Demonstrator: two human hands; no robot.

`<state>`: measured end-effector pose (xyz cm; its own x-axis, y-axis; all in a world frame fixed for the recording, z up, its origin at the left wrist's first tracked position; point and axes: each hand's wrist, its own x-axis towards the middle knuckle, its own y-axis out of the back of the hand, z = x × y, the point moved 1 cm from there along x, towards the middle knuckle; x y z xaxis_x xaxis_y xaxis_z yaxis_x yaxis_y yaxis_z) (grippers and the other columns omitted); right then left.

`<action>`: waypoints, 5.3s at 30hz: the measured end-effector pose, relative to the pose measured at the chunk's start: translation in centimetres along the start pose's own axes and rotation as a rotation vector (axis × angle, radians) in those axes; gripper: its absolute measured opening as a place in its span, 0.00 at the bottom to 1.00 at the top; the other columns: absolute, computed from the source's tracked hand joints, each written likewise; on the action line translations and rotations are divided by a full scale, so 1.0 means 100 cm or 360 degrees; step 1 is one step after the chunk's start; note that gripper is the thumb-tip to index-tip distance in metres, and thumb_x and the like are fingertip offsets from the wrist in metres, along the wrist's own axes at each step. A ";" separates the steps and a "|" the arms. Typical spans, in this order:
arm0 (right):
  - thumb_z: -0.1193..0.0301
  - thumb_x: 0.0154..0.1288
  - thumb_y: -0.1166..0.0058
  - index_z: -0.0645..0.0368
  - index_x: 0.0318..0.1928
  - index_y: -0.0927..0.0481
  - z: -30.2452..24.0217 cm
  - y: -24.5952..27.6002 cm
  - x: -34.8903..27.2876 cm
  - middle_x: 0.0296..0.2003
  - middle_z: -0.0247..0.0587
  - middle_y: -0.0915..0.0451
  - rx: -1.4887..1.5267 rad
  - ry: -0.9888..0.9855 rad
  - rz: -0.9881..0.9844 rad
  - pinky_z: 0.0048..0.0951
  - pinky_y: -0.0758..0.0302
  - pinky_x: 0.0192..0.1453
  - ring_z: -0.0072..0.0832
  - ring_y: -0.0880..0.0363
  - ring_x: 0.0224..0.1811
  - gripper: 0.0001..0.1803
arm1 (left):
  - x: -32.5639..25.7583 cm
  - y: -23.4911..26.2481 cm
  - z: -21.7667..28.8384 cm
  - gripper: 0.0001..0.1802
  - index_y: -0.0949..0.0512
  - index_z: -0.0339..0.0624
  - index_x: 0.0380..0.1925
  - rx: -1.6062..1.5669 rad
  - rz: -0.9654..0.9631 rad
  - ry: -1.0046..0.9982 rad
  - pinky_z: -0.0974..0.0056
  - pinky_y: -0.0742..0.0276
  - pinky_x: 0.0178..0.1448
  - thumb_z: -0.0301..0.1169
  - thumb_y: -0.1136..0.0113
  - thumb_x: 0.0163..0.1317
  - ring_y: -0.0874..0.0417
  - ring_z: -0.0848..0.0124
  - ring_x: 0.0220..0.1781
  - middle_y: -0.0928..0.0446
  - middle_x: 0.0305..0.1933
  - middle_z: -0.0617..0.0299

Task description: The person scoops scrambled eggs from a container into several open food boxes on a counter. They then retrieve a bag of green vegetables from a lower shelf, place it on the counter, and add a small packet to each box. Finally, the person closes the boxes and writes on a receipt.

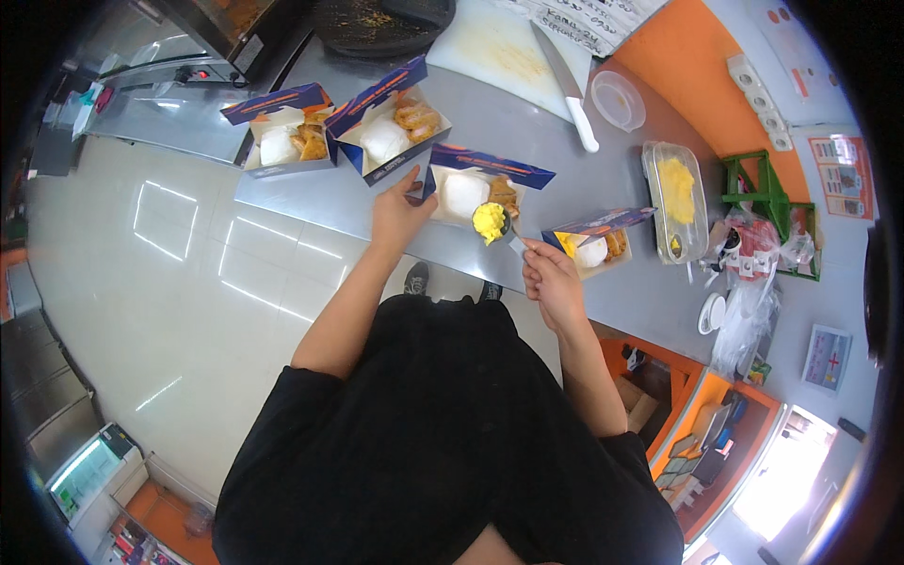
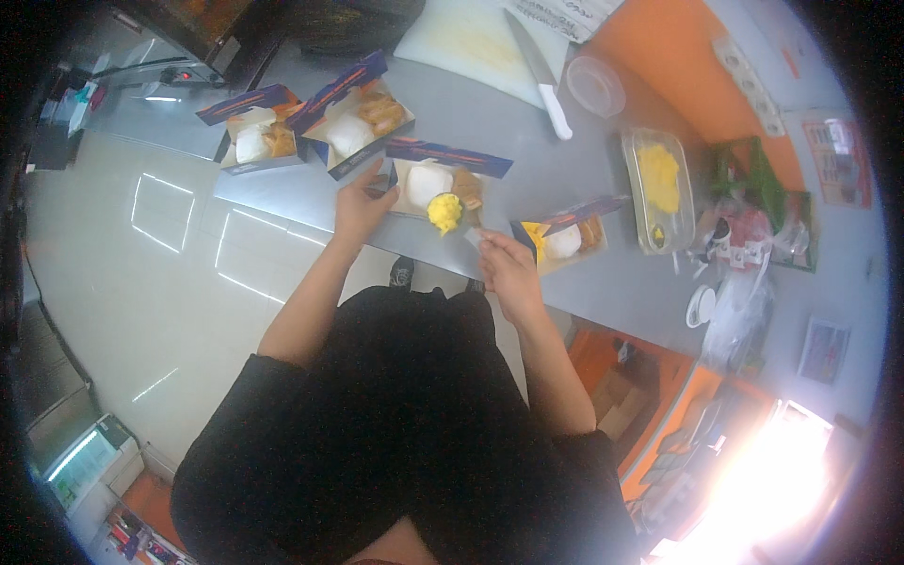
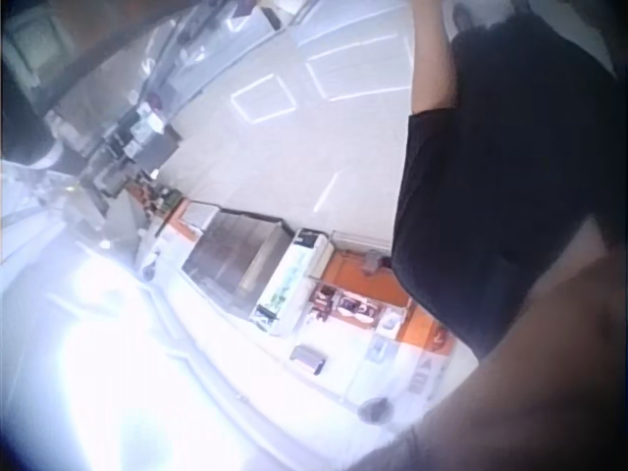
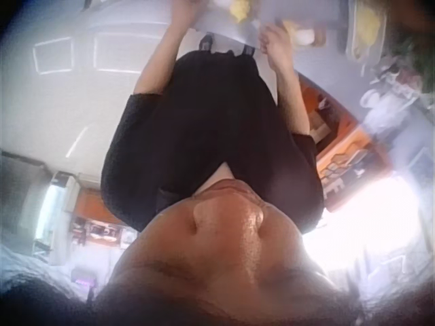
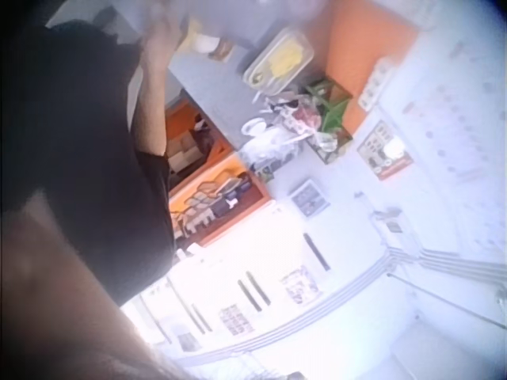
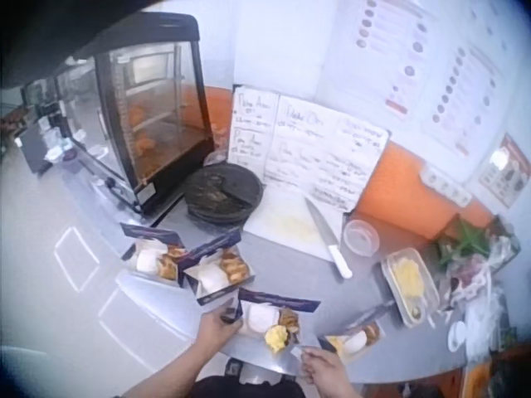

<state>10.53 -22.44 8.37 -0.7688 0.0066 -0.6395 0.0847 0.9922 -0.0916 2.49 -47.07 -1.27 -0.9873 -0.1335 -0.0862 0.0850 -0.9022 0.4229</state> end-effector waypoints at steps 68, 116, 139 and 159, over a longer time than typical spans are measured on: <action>0.69 0.67 0.58 0.67 0.58 0.27 -0.029 0.120 -0.043 0.24 0.30 0.35 0.1569 0.0566 -0.0363 0.26 0.40 0.32 0.22 0.41 0.24 0.22 | -0.099 -0.115 0.166 0.13 0.18 0.38 0.48 -0.0704 -0.1221 -0.0449 0.71 0.23 0.40 0.31 0.37 0.66 0.19 0.73 0.41 0.20 0.45 0.61; 0.66 0.76 0.48 0.64 0.46 0.23 0.004 0.375 -0.035 0.29 0.33 0.23 -0.0039 0.0668 0.0317 0.22 0.26 0.31 0.19 0.22 0.29 0.12 | -0.123 -0.412 0.267 0.22 0.19 0.31 0.51 -0.0675 -0.1351 0.0450 0.64 0.33 0.63 0.40 0.37 0.67 0.26 0.67 0.59 0.23 0.59 0.54; 0.62 0.79 0.62 0.60 0.49 0.29 -0.070 0.529 0.203 0.41 0.51 0.20 -0.0764 0.0881 0.0977 0.39 0.28 0.55 0.43 0.21 0.46 0.15 | 0.017 -0.504 0.258 0.37 0.32 0.27 0.63 -0.0483 -0.0089 0.0218 0.53 0.34 0.67 0.55 0.64 0.76 0.28 0.48 0.64 0.29 0.64 0.40; 0.63 0.80 0.62 0.62 0.49 0.29 -0.099 0.532 0.178 0.38 0.42 0.23 -0.0171 0.1236 0.1254 0.33 0.30 0.48 0.29 0.26 0.40 0.15 | 0.061 -0.526 0.262 0.39 0.40 0.33 0.62 -0.0673 -0.0091 -0.0133 0.59 0.41 0.69 0.61 0.75 0.76 0.34 0.62 0.60 0.34 0.57 0.50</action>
<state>-4.94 31.74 -0.34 -0.7152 0.6791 0.1655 0.6980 0.6813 0.2206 -11.51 10.35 -0.39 -0.9980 -0.0607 -0.0182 0.0605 -0.9981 0.0113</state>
